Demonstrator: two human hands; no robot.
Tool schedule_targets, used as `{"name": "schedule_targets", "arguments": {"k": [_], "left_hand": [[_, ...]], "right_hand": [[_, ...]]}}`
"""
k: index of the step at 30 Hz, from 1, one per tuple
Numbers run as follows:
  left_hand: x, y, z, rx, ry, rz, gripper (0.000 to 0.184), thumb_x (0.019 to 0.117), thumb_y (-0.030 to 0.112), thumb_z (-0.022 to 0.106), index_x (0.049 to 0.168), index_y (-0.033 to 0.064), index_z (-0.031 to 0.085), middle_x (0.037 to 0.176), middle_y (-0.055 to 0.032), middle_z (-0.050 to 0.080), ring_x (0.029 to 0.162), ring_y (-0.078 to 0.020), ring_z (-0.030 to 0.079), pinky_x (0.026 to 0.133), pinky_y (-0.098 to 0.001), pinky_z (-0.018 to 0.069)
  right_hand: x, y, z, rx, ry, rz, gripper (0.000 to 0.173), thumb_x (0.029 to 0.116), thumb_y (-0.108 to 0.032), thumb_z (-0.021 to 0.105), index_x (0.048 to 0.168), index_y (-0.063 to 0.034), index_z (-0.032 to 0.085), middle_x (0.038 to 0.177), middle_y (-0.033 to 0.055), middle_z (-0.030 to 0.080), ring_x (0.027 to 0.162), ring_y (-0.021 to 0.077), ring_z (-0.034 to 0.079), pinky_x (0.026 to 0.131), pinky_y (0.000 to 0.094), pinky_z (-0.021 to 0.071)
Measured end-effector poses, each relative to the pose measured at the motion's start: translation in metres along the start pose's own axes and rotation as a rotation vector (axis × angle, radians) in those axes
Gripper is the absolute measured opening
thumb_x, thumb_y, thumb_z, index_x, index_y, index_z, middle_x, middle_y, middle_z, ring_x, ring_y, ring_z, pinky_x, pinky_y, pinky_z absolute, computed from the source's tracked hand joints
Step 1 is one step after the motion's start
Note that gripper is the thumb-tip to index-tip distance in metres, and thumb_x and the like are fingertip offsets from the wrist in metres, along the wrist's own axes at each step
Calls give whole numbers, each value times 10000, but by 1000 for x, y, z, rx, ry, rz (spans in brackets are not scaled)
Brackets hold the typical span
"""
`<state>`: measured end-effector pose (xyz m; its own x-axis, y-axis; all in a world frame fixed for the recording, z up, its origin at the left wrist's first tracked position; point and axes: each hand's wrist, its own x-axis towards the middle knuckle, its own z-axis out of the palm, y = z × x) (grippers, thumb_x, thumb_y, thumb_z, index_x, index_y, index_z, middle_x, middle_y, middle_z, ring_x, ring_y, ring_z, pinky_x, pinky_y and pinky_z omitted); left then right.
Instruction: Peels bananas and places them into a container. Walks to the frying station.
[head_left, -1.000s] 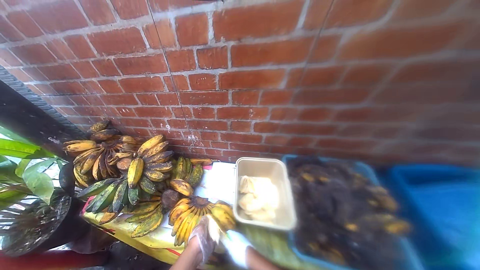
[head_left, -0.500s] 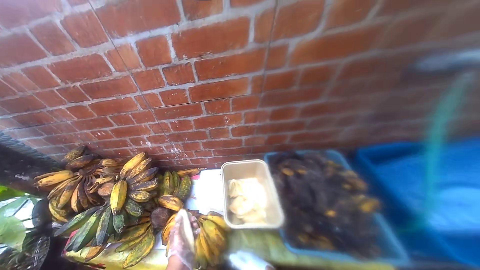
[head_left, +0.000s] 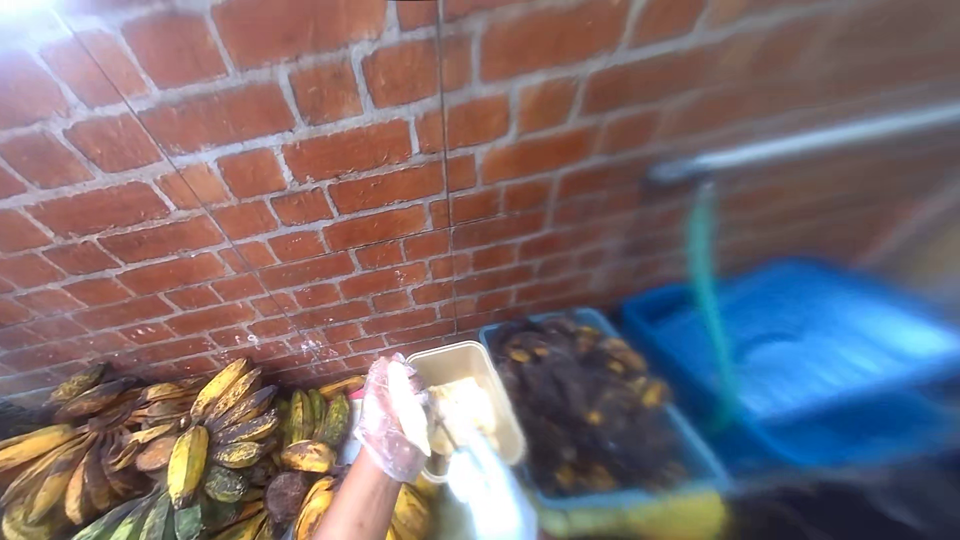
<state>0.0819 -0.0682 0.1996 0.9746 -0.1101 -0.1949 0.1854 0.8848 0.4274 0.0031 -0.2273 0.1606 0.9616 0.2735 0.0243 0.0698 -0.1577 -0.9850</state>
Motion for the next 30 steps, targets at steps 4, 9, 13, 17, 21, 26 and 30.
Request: {"name": "schedule_targets", "arguments": {"k": [4,9,13,17,21,26,30], "left_hand": [[1,-10,20,-52,30,-32,463,1052,468,377,788,139,568,624,-2,543,528,-120,578,486,-248,514],[5,-18,18,-178,-112,-62,333,1035,352,378,912,119,581,662,-20,569,572,-140,615,520,-273,542],[3,-20,26,-198,-100,-45,362,1052,312,327,869,97,554,670,-42,575,590,-153,624,530,-275,543],[1,-19,25,-181,-162,-81,455,1067,363,280,818,106,561,667,-34,574,599,-155,616,544,-282,537],[0,-18,19,-120,-151,-119,449,1063,388,294,813,125,559,658,-14,559,566,-134,596,514,-267,526],[-4,-18,20,-90,-103,-83,457,1074,369,272,805,126,551,639,-8,547,542,-123,577,500,-263,515],[-5,-23,20,-56,-32,-64,449,1068,385,256,815,142,537,625,-5,543,518,-129,567,476,-265,502]], "right_hand": [[0,6,4,80,50,-78,501,1070,-209,420,1552,-73,430,893,20,662,721,96,605,698,302,552],[-3,11,7,152,104,-160,535,1049,-190,455,1561,-43,397,873,10,669,726,83,618,712,299,561],[1,1,3,118,108,-95,526,1048,-164,467,1559,-58,400,940,25,697,806,80,651,798,293,561],[2,-16,0,99,100,-5,605,1036,-150,494,1611,-90,313,989,47,706,817,101,656,825,315,562],[6,-19,1,92,73,83,646,1051,-197,513,1639,-141,252,1051,70,718,877,120,680,866,334,559],[14,-9,6,84,72,101,644,1062,-199,520,1637,-150,235,1053,64,704,898,121,689,873,328,575],[17,-14,5,71,73,119,685,1056,-170,522,1653,-149,186,1231,90,693,990,129,688,927,328,550]]}}
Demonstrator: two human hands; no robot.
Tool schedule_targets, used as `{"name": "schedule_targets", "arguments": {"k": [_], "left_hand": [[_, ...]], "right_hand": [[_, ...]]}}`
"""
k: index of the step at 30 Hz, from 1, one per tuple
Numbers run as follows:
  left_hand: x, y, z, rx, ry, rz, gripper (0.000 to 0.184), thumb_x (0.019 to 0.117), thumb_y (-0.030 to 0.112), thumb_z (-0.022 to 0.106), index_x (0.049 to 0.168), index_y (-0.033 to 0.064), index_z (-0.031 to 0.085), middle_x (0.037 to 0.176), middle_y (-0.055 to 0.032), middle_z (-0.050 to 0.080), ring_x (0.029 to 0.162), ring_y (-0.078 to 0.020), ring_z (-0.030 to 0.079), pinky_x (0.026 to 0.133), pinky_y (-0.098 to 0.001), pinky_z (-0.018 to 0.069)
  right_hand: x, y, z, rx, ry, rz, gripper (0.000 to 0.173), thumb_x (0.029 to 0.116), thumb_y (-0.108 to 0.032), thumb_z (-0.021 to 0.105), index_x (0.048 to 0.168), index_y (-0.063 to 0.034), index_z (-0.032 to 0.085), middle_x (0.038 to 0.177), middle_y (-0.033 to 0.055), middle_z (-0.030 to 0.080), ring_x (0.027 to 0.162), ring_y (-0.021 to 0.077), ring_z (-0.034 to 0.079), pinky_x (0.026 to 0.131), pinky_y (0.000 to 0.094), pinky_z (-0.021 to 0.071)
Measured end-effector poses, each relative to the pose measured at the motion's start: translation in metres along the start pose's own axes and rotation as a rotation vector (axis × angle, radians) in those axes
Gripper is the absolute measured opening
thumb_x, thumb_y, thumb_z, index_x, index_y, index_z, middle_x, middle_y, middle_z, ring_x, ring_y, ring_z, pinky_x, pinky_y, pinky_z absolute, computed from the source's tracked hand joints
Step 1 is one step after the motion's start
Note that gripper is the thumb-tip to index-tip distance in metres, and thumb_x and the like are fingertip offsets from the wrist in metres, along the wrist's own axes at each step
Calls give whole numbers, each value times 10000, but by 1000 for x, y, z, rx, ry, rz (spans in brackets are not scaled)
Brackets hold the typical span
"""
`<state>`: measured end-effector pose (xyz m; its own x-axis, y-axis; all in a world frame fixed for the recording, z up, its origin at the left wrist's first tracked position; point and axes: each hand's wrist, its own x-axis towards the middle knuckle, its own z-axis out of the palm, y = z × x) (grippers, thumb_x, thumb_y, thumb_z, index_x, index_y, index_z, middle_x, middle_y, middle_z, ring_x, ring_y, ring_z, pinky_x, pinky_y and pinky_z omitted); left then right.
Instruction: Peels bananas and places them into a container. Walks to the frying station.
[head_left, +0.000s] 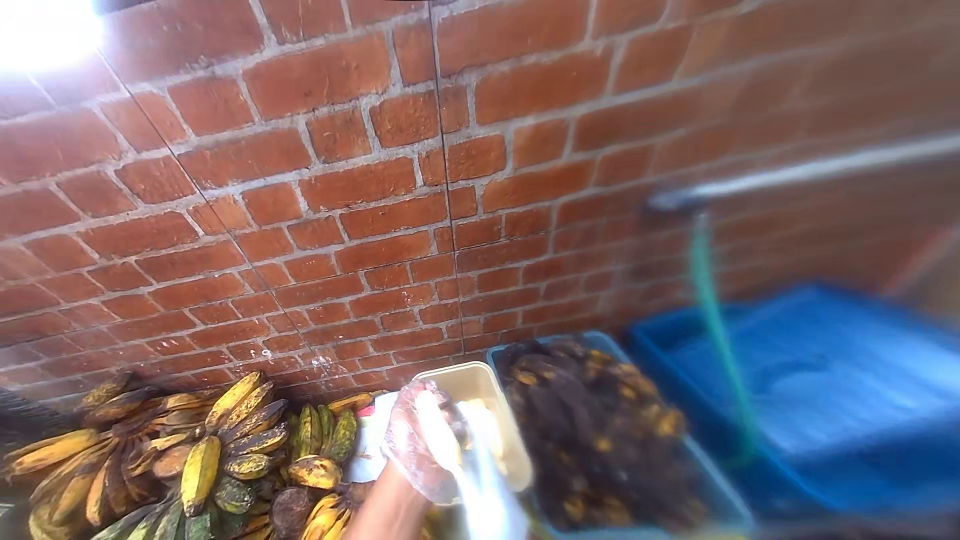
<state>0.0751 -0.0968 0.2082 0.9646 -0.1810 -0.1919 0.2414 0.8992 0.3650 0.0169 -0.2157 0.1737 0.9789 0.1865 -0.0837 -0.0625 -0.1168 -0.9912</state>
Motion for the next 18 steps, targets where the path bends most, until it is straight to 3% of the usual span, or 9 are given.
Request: {"name": "schedule_targets", "arguments": {"k": [4,5,8,11,14,18], "left_hand": [[-2,-3,3,-18,109,-24,429,1061,412,281,821,153,524,605,-2,523,498,-134,560,456,-270,492],[-1,-4,3,-15,126,-18,422,1066,404,284,827,147,520,603,-3,514,496,-134,556,454,-268,491],[1,-5,-2,-7,140,-27,429,1067,420,303,818,146,520,603,-1,508,498,-130,551,458,-269,492],[5,-7,-10,1,121,-13,416,1074,413,297,838,149,514,622,2,511,503,-127,547,460,-262,487],[8,-10,-16,1,103,30,419,1077,404,286,847,144,520,638,-8,530,521,-137,563,474,-267,497],[11,-17,-21,96,155,142,454,1113,374,282,815,125,518,629,-12,522,534,-130,558,515,-264,512]], "right_hand": [[4,5,-1,-55,-19,12,643,1082,-204,449,1660,-210,167,1204,101,673,887,138,674,835,338,566],[4,4,-3,-94,-34,14,625,1089,-217,433,1657,-190,174,1226,111,664,924,146,679,854,342,568],[6,4,-7,-151,-53,-13,594,1083,-209,425,1635,-98,234,1444,156,584,1257,186,622,1086,376,490],[4,8,-7,-86,-49,-80,600,1078,-200,444,1636,-108,245,1555,128,492,1389,159,516,1169,359,405],[2,7,-8,-104,-60,-103,628,1051,-139,472,1632,-78,239,1570,145,470,1413,160,492,1185,344,385],[20,27,-3,-200,-83,-60,737,958,-74,547,1628,-96,239,1498,118,547,1354,164,550,1151,364,434]]}}
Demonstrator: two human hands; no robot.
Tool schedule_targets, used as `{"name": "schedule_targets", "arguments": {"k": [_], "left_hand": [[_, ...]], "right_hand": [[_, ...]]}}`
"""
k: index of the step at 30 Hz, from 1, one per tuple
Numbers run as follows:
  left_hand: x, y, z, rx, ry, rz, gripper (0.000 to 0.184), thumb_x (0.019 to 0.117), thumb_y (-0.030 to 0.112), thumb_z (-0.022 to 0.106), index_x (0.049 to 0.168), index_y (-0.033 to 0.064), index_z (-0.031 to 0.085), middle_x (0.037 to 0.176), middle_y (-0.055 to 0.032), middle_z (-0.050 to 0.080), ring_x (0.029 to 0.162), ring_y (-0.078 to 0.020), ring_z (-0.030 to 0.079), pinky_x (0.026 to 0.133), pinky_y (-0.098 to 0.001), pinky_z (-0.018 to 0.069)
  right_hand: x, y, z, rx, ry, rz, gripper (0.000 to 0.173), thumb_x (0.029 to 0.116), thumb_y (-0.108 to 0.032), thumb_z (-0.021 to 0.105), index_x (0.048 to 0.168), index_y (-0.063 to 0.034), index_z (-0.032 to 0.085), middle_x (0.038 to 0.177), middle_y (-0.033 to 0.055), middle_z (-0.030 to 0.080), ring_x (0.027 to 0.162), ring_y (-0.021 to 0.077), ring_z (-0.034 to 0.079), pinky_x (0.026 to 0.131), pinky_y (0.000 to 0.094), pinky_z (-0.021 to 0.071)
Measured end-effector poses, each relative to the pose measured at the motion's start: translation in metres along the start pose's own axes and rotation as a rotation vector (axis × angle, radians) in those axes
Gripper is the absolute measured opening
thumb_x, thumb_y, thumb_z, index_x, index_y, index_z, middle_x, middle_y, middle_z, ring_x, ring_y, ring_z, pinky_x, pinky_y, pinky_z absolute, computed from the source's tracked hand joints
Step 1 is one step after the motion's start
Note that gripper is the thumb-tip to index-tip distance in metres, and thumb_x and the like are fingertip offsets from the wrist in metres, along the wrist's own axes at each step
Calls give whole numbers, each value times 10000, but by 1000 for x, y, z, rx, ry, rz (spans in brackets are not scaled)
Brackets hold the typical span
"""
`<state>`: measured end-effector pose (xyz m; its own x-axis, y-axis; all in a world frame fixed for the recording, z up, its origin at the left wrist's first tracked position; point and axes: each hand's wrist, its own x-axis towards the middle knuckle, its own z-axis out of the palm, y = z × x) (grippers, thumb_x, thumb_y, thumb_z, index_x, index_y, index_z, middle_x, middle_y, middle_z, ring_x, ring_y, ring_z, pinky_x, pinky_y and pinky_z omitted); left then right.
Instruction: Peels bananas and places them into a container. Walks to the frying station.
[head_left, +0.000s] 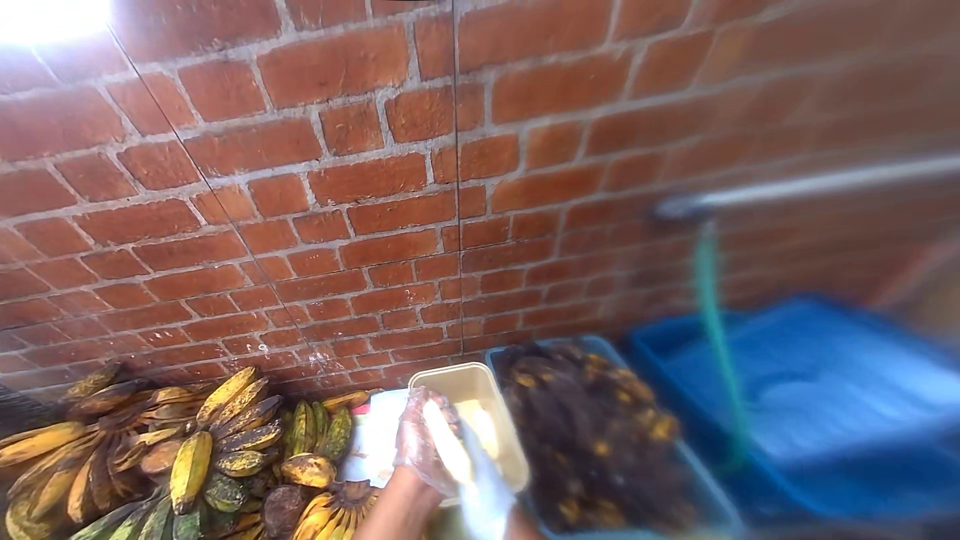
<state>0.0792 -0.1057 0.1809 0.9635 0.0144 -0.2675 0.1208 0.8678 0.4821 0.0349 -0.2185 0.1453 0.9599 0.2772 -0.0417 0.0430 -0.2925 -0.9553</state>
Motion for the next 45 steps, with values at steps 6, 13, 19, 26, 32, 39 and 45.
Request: {"name": "schedule_targets", "arguments": {"k": [6,13,19,26,32,39,45], "left_hand": [[5,-16,-25,184,148,15,583,1104,498,291,1211,33,627,999,-138,704,852,-240,694,755,-384,592],[18,-42,-84,175,100,-200,412,1109,366,384,1340,64,543,1102,-179,688,967,-275,698,817,-451,599],[38,-54,-97,484,222,-127,369,1060,230,549,1391,68,534,1160,-181,672,985,-274,683,818,-456,591],[59,-32,-74,1558,365,131,500,921,407,736,1320,124,632,1230,-143,686,1173,-284,642,1019,-517,508],[57,-9,-41,1341,209,416,364,1056,375,556,1119,50,709,955,-97,725,887,-190,697,865,-411,579],[42,-7,-13,545,217,294,398,1113,348,395,1189,96,693,885,-74,708,690,-171,662,591,-294,554],[23,-1,1,326,-7,197,533,1111,445,271,1357,118,613,1063,-110,716,855,-198,698,729,-338,588]], "right_hand": [[21,25,5,-191,25,256,690,1014,-189,526,1638,-151,234,1385,129,633,1287,247,604,1120,456,455],[46,21,-22,-682,58,403,600,1085,-433,390,1639,-250,252,1369,120,649,1275,305,619,1080,531,484],[54,58,-26,-316,157,359,572,1076,-453,460,1580,-195,380,1458,114,584,1322,266,583,1123,495,460],[62,62,-31,-140,146,425,707,1021,-374,615,1572,-31,334,1521,201,494,1408,296,488,1180,457,397],[62,64,-25,84,161,259,388,1009,-353,641,1346,-159,639,968,28,739,840,140,700,797,372,582],[7,-48,-31,275,112,276,382,1006,-206,672,1360,-82,601,1095,107,694,935,165,657,883,346,529],[-6,-74,-46,238,91,241,419,1021,-127,610,1433,-70,561,1139,95,690,953,145,657,904,313,529]]}}
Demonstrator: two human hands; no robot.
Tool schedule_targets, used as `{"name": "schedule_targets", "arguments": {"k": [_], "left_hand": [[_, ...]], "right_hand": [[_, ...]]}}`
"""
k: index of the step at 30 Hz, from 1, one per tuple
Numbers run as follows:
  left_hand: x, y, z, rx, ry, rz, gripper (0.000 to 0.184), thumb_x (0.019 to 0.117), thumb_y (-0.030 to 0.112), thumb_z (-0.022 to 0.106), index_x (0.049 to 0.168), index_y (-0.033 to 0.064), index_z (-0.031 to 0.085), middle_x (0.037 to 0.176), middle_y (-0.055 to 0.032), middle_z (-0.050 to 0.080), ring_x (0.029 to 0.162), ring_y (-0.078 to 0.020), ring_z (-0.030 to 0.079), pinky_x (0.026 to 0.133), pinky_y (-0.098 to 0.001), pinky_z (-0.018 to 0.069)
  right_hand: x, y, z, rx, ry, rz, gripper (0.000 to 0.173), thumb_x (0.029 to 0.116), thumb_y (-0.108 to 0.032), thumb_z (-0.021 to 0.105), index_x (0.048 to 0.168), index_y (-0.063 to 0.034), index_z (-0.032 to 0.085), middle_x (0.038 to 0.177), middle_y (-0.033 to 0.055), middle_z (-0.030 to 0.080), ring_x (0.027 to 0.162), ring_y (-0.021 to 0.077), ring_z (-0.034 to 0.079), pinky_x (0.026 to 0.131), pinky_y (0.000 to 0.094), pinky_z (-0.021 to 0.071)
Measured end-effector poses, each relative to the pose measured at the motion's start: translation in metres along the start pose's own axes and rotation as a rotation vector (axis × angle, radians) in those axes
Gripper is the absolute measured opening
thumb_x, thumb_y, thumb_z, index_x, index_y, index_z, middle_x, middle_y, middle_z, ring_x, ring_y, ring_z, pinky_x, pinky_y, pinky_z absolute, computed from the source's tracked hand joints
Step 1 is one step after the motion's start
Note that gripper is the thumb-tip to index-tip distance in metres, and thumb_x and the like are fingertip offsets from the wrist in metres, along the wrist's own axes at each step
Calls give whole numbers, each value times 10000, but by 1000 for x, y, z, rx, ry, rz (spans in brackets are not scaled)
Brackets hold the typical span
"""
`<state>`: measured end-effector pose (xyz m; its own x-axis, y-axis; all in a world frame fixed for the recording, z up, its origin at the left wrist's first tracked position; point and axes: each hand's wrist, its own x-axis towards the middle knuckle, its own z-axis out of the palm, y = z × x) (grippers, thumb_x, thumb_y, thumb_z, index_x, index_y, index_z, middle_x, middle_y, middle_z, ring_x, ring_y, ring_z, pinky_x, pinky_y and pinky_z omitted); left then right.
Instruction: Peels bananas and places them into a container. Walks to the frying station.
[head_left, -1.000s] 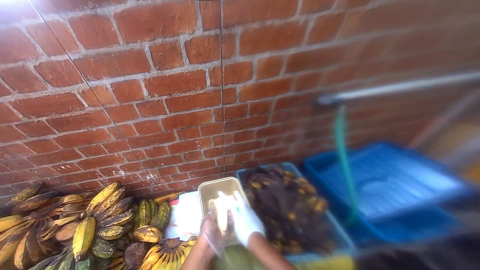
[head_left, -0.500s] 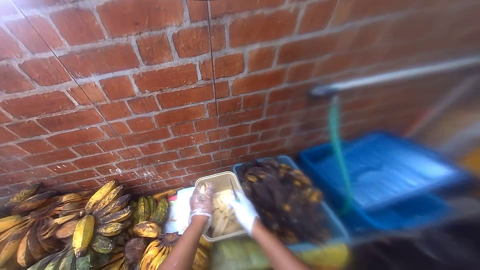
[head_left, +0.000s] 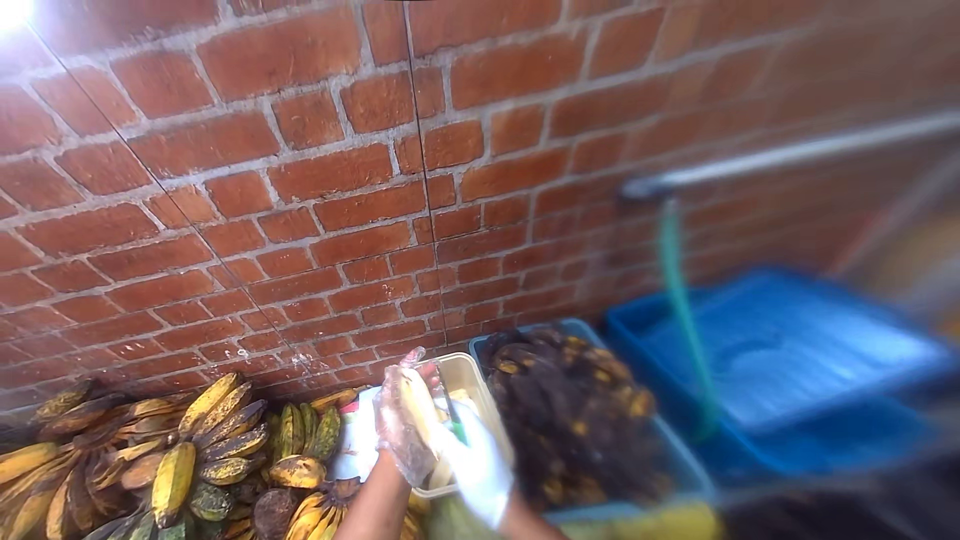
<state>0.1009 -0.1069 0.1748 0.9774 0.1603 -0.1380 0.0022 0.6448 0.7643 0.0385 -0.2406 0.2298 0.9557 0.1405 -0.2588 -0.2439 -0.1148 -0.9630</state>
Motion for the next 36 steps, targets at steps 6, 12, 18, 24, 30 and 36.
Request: {"name": "schedule_targets", "arguments": {"k": [6,12,18,24,30,36], "left_hand": [[-10,-2,6,-105,-99,-139,756,1039,675,175,1400,143,572,1044,-102,693,868,-205,688,761,-363,589],[1,-9,6,-197,152,-77,419,1098,459,346,1065,128,601,698,-4,554,518,-95,546,459,-238,498],[10,-5,0,-383,52,-139,401,1116,416,282,909,147,496,626,22,489,461,-76,513,421,-204,467],[1,2,14,-461,26,-147,444,1119,396,232,888,131,503,614,2,511,495,-103,567,456,-227,504],[-10,10,17,-400,19,-216,480,1117,398,244,833,118,510,577,-13,511,468,-121,560,434,-258,505],[-13,14,16,-349,36,-221,444,1114,340,266,811,120,505,556,-6,501,435,-106,536,407,-238,482]], "right_hand": [[41,67,-2,-107,161,-262,288,1072,-248,519,1237,-75,680,1060,58,726,963,101,684,899,306,558],[24,73,5,-17,75,-196,381,1075,-144,479,1448,-133,554,812,9,683,699,107,659,703,287,569],[3,91,14,-44,-7,-260,466,1078,-216,402,1514,-78,488,725,-14,579,617,76,543,624,258,501],[9,83,17,-76,-32,-235,525,1083,-215,428,1601,-163,357,789,17,625,658,124,604,673,317,546],[14,85,21,-101,16,-245,554,1070,-222,482,1602,-150,346,775,21,610,632,128,579,643,322,531],[14,79,28,-91,43,-201,577,1067,-206,504,1615,-155,332,904,67,688,760,145,652,772,344,564]]}}
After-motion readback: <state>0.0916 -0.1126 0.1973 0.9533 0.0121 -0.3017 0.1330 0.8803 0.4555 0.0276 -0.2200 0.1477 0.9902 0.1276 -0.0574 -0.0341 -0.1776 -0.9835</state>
